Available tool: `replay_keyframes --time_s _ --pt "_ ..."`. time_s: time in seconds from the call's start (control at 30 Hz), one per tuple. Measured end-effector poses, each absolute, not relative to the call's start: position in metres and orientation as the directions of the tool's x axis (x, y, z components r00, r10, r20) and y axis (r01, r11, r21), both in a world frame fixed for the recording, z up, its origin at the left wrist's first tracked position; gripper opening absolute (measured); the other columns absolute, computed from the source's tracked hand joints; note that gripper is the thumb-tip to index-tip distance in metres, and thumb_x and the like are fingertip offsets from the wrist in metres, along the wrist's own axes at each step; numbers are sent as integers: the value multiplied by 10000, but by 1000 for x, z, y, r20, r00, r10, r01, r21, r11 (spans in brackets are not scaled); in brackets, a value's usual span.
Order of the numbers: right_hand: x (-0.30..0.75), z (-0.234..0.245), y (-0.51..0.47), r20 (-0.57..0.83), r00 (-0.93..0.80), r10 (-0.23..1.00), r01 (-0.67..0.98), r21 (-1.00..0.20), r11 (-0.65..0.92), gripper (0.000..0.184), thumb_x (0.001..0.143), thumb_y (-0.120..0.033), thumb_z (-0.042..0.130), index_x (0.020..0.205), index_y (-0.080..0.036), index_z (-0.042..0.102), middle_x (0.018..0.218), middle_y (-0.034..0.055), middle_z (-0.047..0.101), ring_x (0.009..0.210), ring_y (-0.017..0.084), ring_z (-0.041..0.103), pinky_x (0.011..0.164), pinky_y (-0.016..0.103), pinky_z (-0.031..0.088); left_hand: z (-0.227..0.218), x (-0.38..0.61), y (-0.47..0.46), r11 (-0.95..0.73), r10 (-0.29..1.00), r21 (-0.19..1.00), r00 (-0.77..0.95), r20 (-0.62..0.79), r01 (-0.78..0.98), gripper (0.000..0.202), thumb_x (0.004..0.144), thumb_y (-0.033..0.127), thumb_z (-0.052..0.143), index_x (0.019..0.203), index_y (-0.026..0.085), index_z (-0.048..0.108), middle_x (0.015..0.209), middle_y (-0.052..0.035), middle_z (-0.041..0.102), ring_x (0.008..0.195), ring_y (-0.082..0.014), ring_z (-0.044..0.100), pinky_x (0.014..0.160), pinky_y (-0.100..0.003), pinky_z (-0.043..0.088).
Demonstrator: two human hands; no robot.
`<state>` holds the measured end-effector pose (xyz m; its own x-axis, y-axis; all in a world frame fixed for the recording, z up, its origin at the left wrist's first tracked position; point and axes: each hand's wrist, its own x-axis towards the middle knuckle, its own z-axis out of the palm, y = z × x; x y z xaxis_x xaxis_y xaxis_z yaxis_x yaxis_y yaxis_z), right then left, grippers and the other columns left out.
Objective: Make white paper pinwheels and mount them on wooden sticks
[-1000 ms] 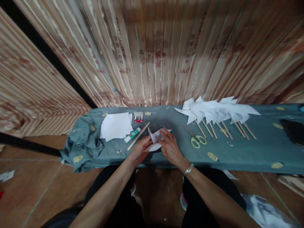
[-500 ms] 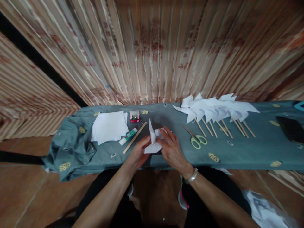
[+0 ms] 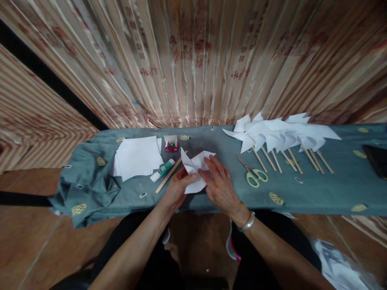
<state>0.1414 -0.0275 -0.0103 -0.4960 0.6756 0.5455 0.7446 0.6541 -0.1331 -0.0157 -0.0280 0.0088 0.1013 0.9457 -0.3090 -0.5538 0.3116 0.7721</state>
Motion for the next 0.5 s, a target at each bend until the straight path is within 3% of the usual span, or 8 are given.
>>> replay_keyframes --time_s 0.2,0.5 --pt "137 -12 -34 499 -502 707 752 -152 641 497 842 -138 542 1338 -118 513 1501 231 379 1466 360 198 1053 553 363 8 -19 -24 166 978 889 -44 -204 -428 471 520 230 895 943 142 707 943 -75 762 835 -207 699 760 -301 526" --pt "131 -12 -39 471 -469 747 761 -214 613 556 851 -190 541 1399 -154 452 1567 222 249 1483 374 146 1068 575 344 6 -19 -22 139 969 912 -138 -206 -386 377 556 235 878 888 152 719 879 -63 767 789 -216 691 779 -325 527"
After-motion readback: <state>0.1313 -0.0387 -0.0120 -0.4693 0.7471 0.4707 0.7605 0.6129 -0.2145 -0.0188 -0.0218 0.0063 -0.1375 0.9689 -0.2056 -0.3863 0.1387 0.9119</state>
